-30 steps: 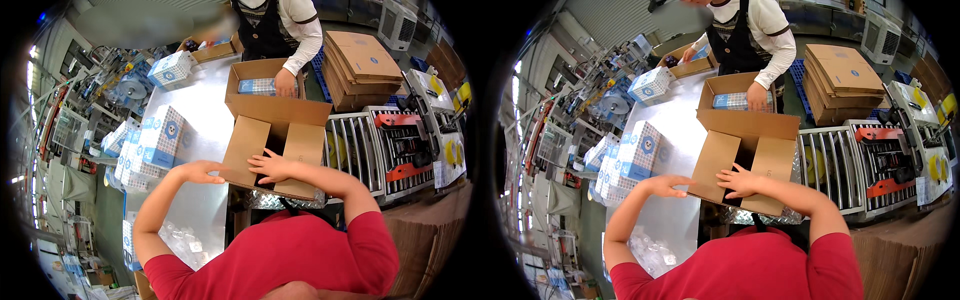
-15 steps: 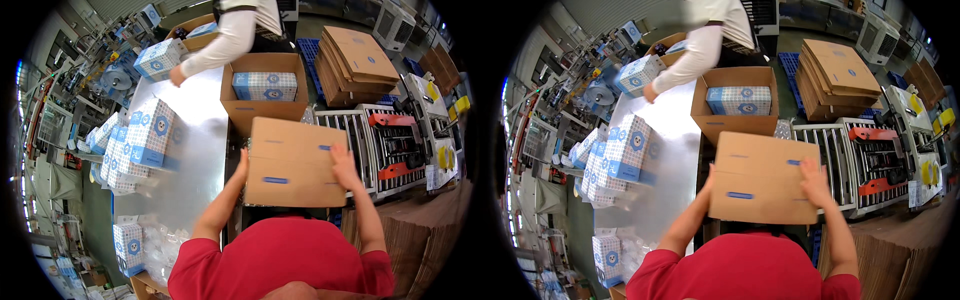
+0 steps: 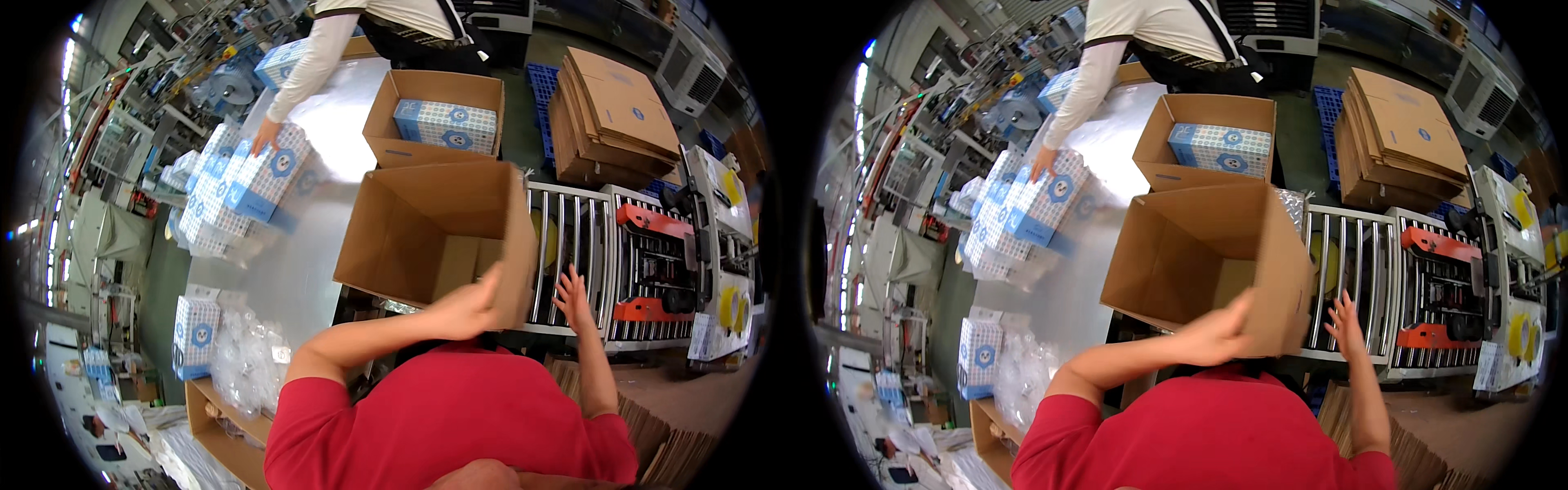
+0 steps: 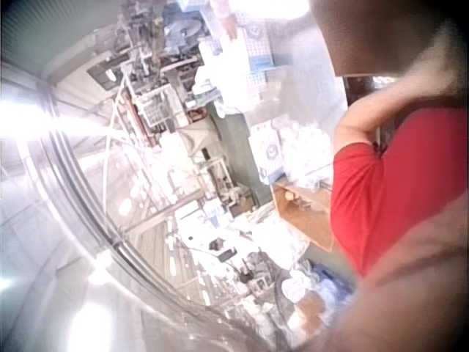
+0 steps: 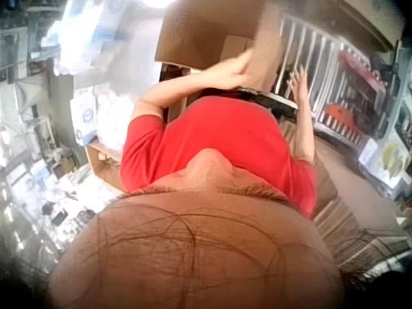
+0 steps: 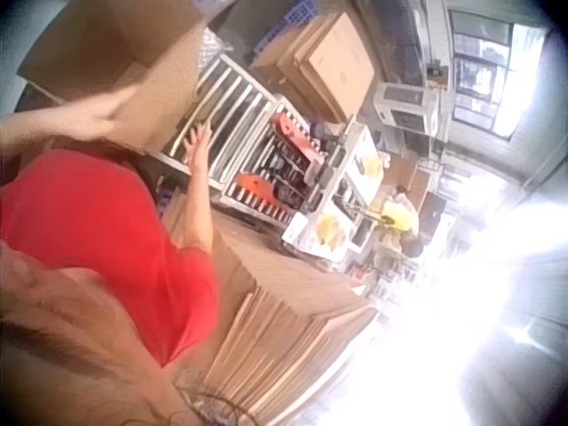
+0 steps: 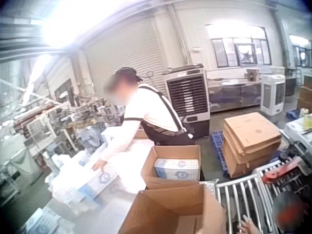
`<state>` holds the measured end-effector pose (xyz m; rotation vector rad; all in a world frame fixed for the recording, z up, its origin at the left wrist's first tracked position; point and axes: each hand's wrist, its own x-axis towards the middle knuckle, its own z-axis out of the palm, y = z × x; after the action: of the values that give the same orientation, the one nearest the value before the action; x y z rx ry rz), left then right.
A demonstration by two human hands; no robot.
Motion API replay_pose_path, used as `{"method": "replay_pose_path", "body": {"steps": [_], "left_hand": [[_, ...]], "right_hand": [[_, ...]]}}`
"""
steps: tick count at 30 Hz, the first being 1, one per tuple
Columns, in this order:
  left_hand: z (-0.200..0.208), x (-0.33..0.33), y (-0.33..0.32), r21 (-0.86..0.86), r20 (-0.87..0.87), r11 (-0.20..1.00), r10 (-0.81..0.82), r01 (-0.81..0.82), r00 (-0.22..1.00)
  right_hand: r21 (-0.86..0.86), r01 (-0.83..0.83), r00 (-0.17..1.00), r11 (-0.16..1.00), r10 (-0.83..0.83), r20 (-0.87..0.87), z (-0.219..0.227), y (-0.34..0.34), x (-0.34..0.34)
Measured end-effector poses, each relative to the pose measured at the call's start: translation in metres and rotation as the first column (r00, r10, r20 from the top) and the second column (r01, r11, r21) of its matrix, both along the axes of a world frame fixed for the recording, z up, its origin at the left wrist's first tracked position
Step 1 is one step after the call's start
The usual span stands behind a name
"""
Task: The person packs blue and white rectangular boxes into larger cardboard cartons, placing small white packets into each carton and then setting the cartons onto a conveyor belt.
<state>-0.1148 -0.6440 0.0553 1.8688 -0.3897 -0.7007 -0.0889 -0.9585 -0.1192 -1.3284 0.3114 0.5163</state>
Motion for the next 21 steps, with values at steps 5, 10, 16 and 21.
{"method": "replay_pose_path", "body": {"steps": [5,10,16,21], "left_hand": [[-0.054,-0.001,-0.052,-0.002,0.226,0.968,-0.243,0.250,0.943],[-0.100,0.043,0.144,0.746,0.645,0.515,-0.399,-0.423,0.652],[-0.286,0.004,0.146,0.330,0.170,0.806,0.460,-0.491,0.871],[-0.231,0.039,0.162,0.521,0.054,0.809,0.287,-0.272,0.956]], "right_hand": [[-0.710,0.148,0.675,0.688,0.454,0.581,0.066,0.077,0.004],[-0.736,0.081,0.832,0.672,0.361,0.422,0.070,0.054,0.021],[-0.721,-0.124,0.893,0.682,0.394,0.219,0.042,0.044,0.047],[-0.527,-0.205,0.962,0.825,0.270,0.049,0.071,0.079,0.057]]}}
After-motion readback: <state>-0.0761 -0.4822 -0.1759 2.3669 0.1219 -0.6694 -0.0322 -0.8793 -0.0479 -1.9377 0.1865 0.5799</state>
